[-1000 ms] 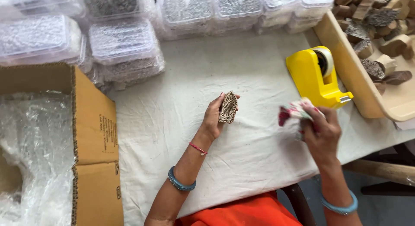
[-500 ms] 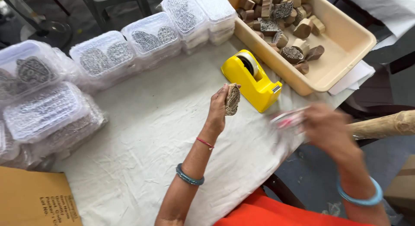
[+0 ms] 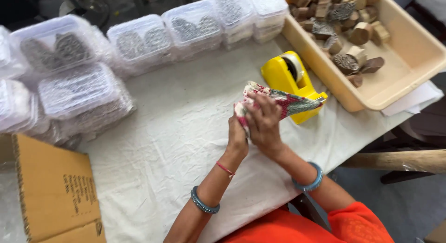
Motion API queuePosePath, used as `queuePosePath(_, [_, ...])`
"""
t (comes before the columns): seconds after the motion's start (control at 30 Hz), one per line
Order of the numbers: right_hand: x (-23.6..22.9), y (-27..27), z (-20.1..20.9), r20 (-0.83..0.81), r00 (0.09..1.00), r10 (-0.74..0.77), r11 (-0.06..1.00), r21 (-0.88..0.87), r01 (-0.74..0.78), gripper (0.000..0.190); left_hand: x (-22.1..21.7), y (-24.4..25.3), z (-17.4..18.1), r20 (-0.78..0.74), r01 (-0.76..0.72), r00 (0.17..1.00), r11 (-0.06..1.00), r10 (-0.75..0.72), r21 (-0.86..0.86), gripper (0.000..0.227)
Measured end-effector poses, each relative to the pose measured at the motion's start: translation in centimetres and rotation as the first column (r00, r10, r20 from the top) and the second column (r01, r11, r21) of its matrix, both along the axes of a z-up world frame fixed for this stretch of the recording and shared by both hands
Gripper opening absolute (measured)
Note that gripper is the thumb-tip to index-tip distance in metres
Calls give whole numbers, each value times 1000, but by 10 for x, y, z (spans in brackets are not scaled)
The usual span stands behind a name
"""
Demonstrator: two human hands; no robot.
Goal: The person wraps a small item in bubble wrap and secures it with tape. They then wipe two decorative wooden pieces with a cloth and place them into a clear plastic container, which is closed and set aside.
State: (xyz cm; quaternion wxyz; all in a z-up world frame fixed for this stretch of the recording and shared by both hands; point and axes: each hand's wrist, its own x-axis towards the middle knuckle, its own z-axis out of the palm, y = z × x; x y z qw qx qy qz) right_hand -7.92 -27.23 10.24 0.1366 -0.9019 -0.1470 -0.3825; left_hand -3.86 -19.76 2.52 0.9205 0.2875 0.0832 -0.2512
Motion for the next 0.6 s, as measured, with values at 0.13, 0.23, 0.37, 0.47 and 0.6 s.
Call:
queuePosePath(0.13, [35,-25,-3,-118,992,42,983,182,-20,17,-16,2,-28,209,-103,977,964,50,246,58])
queuePosePath(0.23, [44,-43,9,-222,971,-89,949,277,151,25,-16,11,14,256,-42,966,965,-27,259,65])
queuePosePath(0.37, [8,-86,28,-99,967,-236,931,263,254,23,-15,21,38,224,68,970,988,-99,141,68])
queuePosePath(0.47, [-53,-176,23,-133,973,-187,844,485,229,18,-9,36,37,219,87,970,993,-102,76,71])
queuePosePath(0.6, [-116,-192,68,-122,736,-666,415,760,501,26,-2,58,21,185,70,979,995,-83,73,67])
